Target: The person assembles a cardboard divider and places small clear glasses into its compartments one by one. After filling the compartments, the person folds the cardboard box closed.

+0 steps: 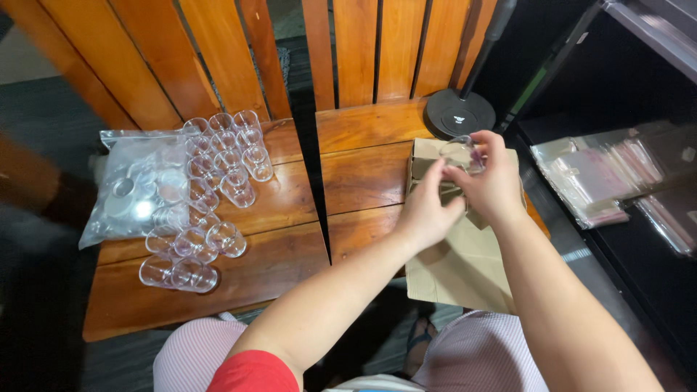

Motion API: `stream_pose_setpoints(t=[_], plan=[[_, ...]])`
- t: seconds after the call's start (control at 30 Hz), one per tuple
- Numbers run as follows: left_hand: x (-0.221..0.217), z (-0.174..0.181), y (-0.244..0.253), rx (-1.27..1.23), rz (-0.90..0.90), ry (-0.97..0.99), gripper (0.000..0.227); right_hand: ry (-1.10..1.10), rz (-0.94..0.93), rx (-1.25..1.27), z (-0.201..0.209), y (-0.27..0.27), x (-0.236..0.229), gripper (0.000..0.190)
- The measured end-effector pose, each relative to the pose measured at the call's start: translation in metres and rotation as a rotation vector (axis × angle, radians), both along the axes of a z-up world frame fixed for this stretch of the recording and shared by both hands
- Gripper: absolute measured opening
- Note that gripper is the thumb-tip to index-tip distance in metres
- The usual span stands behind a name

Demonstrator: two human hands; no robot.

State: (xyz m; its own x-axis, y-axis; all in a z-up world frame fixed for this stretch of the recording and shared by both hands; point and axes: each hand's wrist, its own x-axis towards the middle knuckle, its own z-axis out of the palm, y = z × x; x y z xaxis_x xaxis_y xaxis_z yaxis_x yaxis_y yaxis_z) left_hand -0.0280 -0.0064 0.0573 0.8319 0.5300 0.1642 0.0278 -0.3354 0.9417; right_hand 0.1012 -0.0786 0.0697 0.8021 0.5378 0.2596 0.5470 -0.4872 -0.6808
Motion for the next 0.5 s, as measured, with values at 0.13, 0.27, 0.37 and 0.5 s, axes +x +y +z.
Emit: stream_pose_setpoints(t=[0.13,0.27,0.37,0.5], plan=[[0.023,-0.024,0.029,0.005,0.111,0.067,0.084,-0.166,0.115,0.05,-0.03,0.028,0.031,0.064],[0.036,-0.041,0.044,0.09,0.196,0.258,0.095,-0.236,0.188,-0.181,-0.052,0.044,0.047,0.067],[0.045,-0.048,0.05,0.08,0.158,0.291,0.094,-0.232,0.218,-0.294,-0.059,0.049,0.054,0.068],[0.049,-0.051,0.049,0.113,0.124,0.296,0.09,-0.218,0.237,-0.318,-0.075,0.056,0.063,0.062]])
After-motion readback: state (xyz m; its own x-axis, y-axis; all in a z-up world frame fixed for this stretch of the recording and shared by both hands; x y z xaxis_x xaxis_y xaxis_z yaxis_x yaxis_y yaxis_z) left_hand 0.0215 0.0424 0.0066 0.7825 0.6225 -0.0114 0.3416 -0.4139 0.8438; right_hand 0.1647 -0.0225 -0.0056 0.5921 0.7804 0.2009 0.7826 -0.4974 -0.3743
